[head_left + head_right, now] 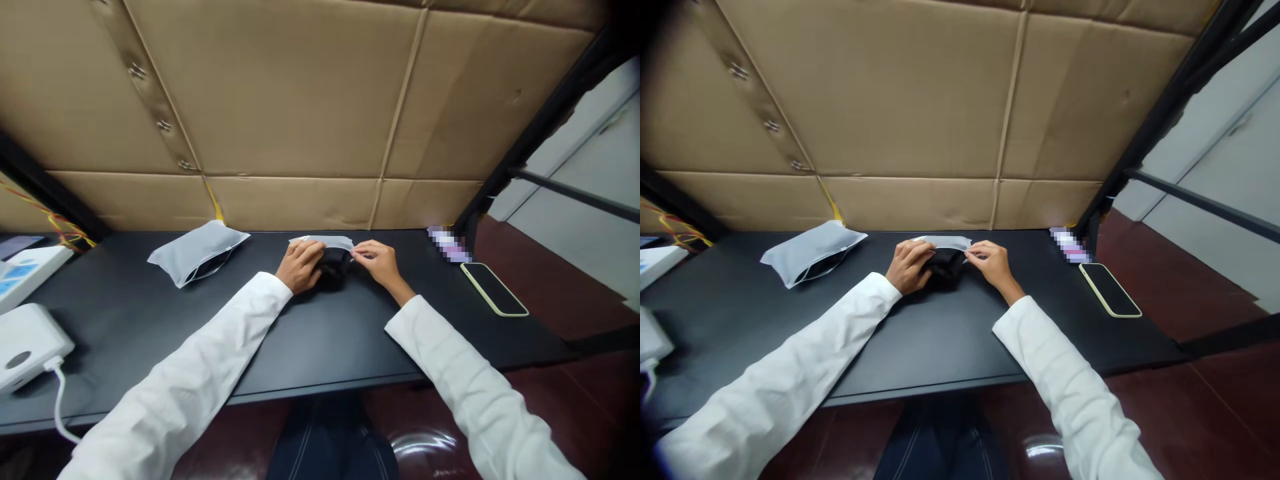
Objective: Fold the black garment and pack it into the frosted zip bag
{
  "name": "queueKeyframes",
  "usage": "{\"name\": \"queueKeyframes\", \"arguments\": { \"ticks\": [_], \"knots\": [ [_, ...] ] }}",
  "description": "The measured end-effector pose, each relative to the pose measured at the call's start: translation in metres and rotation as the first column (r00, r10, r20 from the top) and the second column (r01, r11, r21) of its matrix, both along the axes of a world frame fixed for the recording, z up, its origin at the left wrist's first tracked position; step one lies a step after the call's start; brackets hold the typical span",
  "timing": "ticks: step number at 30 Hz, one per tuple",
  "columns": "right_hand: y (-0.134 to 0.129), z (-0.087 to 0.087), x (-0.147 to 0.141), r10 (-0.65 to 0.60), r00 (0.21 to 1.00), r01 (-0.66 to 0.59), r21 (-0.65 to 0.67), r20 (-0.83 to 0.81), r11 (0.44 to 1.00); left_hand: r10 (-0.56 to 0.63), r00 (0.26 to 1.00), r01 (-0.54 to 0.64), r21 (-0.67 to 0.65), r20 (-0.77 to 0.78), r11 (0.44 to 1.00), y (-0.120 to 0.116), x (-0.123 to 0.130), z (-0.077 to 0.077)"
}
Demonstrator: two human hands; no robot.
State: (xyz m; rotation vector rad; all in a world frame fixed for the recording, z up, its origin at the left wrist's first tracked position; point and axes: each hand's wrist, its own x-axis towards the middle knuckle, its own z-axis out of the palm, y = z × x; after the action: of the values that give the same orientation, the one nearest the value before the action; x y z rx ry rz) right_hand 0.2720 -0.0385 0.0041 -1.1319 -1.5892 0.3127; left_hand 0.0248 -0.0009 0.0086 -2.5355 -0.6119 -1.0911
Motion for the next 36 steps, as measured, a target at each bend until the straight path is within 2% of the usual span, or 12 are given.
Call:
{"name": "queueKeyframes", "arguments": {
  "ticks": [4, 8, 11, 15, 18, 20, 23, 25, 28, 30, 33, 36],
  "knots": [
    [0.004, -0.005, 0.007, -0.033, 0.998, 0.03, -0.043, -0.062, 0.999, -0.076, 0.996, 0.076, 0.017, 0.044, 0.997, -0.003, 0.001, 0.0],
    [0.006, -0.003, 0.006, -0.056, 0.991, 0.048, -0.064, -0.125, 0.997, -0.086, 0.993, 0.086, 0.002, 0.084, 0.996, -0.004, 0.002, 0.003],
    [0.01, -0.004, 0.011, -0.079, 0.988, 0.069, -0.077, -0.131, 0.995, -0.158, 0.98, 0.157, 0.02, 0.119, 0.987, -0.005, 0.003, 0.007],
    [0.017, -0.009, 0.03, -0.175, 0.977, 0.161, -0.118, -0.119, 0.98, -0.281, 0.95, 0.285, -0.006, 0.138, 0.959, -0.018, 0.007, 0.01],
    [0.019, -0.013, 0.043, -0.288, 0.95, 0.273, -0.128, -0.12, 0.953, -0.32, 0.946, 0.32, 0.002, 0.056, 0.947, -0.035, 0.013, 0.01],
    [0.018, -0.013, 0.047, -0.314, 0.944, 0.302, -0.12, -0.099, 0.946, -0.296, 0.955, 0.297, 0.041, -0.025, 0.954, -0.045, 0.015, 0.009],
    [0.014, -0.01, 0.045, -0.276, 0.961, 0.274, -0.108, -0.004, 0.956, -0.187, 0.98, 0.192, 0.062, -0.072, 0.98, -0.05, 0.018, 0.009],
    [0.011, -0.006, 0.038, -0.261, 0.961, 0.266, -0.04, 0.096, 0.963, -0.108, 0.991, 0.11, 0.028, -0.075, 0.994, -0.047, 0.018, 0.009],
    [0.004, 0.003, 0.027, -0.256, 0.955, 0.253, 0.044, 0.147, 0.967, -0.078, 0.991, 0.068, -0.09, -0.108, 0.994, -0.038, 0.018, 0.009],
    [-0.001, 0.008, 0.02, -0.234, 0.964, 0.236, 0.0, 0.129, 0.972, -0.068, 0.988, 0.043, -0.179, -0.136, 0.983, -0.034, 0.018, 0.009],
    [-0.007, 0.012, 0.013, -0.175, 0.975, 0.194, -0.13, 0.139, 0.972, 0.043, 0.989, -0.081, -0.279, -0.138, 0.957, -0.033, 0.017, 0.012],
    [-0.01, 0.01, 0.01, -0.059, 0.985, 0.098, -0.237, 0.165, 0.967, 0.172, 0.985, -0.165, -0.434, -0.024, 0.885, -0.03, 0.015, 0.016]
  ]
}}
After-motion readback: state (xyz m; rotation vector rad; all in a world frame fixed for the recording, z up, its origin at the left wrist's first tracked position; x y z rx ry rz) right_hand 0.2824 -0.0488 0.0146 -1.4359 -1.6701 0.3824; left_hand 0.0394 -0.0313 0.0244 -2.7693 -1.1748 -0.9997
